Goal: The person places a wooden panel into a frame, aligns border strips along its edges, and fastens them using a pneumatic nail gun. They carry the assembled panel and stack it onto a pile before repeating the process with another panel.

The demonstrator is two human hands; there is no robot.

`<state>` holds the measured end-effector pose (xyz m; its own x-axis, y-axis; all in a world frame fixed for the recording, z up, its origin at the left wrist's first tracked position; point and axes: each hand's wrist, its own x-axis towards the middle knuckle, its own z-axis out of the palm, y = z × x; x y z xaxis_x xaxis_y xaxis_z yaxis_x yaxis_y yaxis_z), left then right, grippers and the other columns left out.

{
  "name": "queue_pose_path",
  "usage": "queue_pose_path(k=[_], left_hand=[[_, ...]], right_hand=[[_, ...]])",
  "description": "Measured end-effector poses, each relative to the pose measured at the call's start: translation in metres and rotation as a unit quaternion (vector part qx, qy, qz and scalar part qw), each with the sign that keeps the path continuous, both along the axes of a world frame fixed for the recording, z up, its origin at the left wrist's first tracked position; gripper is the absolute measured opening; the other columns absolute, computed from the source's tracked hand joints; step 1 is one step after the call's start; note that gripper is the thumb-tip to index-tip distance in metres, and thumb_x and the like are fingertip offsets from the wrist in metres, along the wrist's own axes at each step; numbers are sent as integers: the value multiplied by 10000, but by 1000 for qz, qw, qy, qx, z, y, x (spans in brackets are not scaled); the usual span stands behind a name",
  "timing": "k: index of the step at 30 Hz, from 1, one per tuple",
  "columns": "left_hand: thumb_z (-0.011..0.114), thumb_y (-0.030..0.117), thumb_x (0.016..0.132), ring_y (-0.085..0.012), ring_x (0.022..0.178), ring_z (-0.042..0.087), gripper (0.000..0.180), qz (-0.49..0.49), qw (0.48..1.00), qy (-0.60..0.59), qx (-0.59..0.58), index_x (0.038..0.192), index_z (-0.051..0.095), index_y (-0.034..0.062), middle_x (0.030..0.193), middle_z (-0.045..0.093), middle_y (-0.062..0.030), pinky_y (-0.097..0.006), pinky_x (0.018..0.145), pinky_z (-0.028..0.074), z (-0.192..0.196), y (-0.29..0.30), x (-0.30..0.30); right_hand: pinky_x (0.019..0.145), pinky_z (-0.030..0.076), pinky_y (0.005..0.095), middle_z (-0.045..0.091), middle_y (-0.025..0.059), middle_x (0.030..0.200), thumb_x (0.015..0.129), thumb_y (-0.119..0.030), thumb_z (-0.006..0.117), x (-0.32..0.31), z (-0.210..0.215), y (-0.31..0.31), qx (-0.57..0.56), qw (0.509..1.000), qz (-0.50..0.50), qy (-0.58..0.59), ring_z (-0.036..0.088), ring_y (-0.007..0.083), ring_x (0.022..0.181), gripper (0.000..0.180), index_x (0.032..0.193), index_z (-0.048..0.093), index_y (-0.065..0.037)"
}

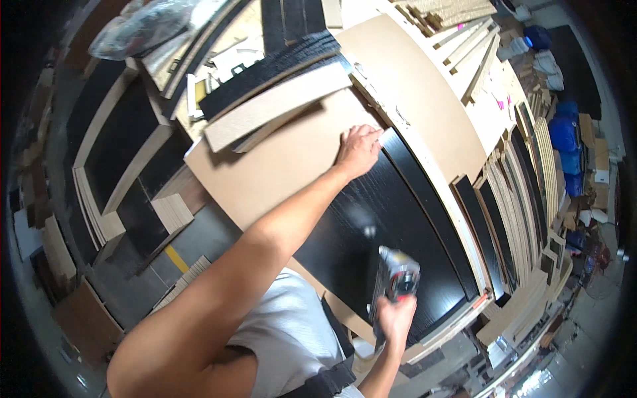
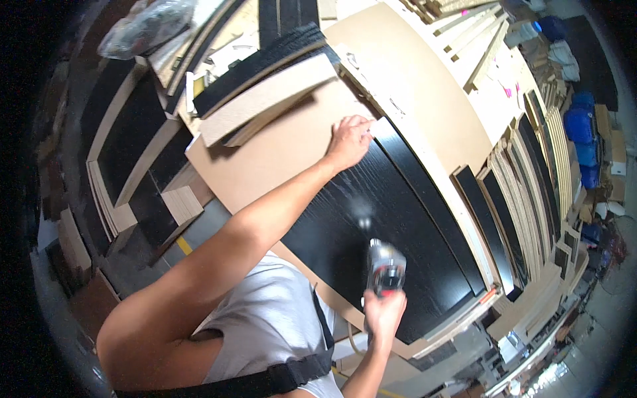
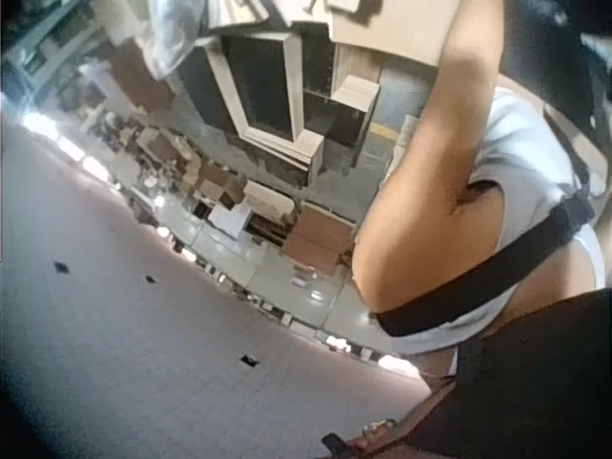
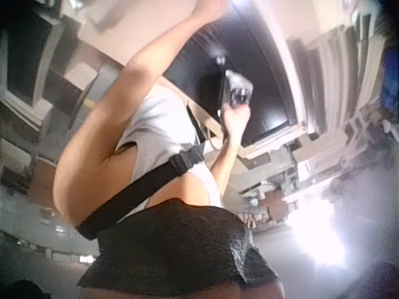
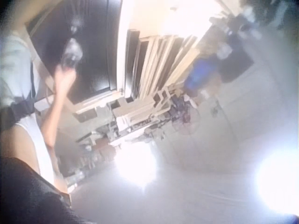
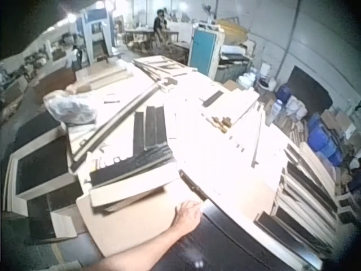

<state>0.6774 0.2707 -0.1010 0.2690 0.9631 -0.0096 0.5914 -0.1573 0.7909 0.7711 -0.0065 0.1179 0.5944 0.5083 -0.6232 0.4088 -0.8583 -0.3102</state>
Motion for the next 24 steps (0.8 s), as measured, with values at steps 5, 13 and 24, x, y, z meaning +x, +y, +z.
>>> queue_pose_path(k=[5, 13, 24], left_hand=[[705, 253, 858, -327, 1292, 473, 574, -75, 985, -7, 157, 1359, 534, 33, 1320, 540, -169, -519, 1108, 332, 84, -22, -40], [791, 486, 745, -386, 1333, 464, 948, 73, 957, 266, 89, 1468, 405, 9, 1414, 505, -225, -568, 1079, 365, 131, 95, -202], [736, 418, 775, -389, 1255, 559, 805, -60, 959, 266, 72, 1412, 479, -1, 1342, 581, -270, -435, 1069, 438, 130, 145, -226]], right_hand=[[709, 533, 445, 687, 215, 734, 644, -103, 710, -35, -9, -111, -20, 995, -85, -42, 706, 302, 704, 260, 787, 638, 101], [747, 538, 444, 684, 243, 731, 650, -153, 722, -77, -53, -186, 65, 985, -156, 39, 729, 368, 778, 290, 790, 670, 95], [761, 536, 460, 698, 257, 785, 652, -143, 759, -97, -57, -202, 84, 982, -170, -9, 706, 430, 830, 282, 817, 677, 71]])
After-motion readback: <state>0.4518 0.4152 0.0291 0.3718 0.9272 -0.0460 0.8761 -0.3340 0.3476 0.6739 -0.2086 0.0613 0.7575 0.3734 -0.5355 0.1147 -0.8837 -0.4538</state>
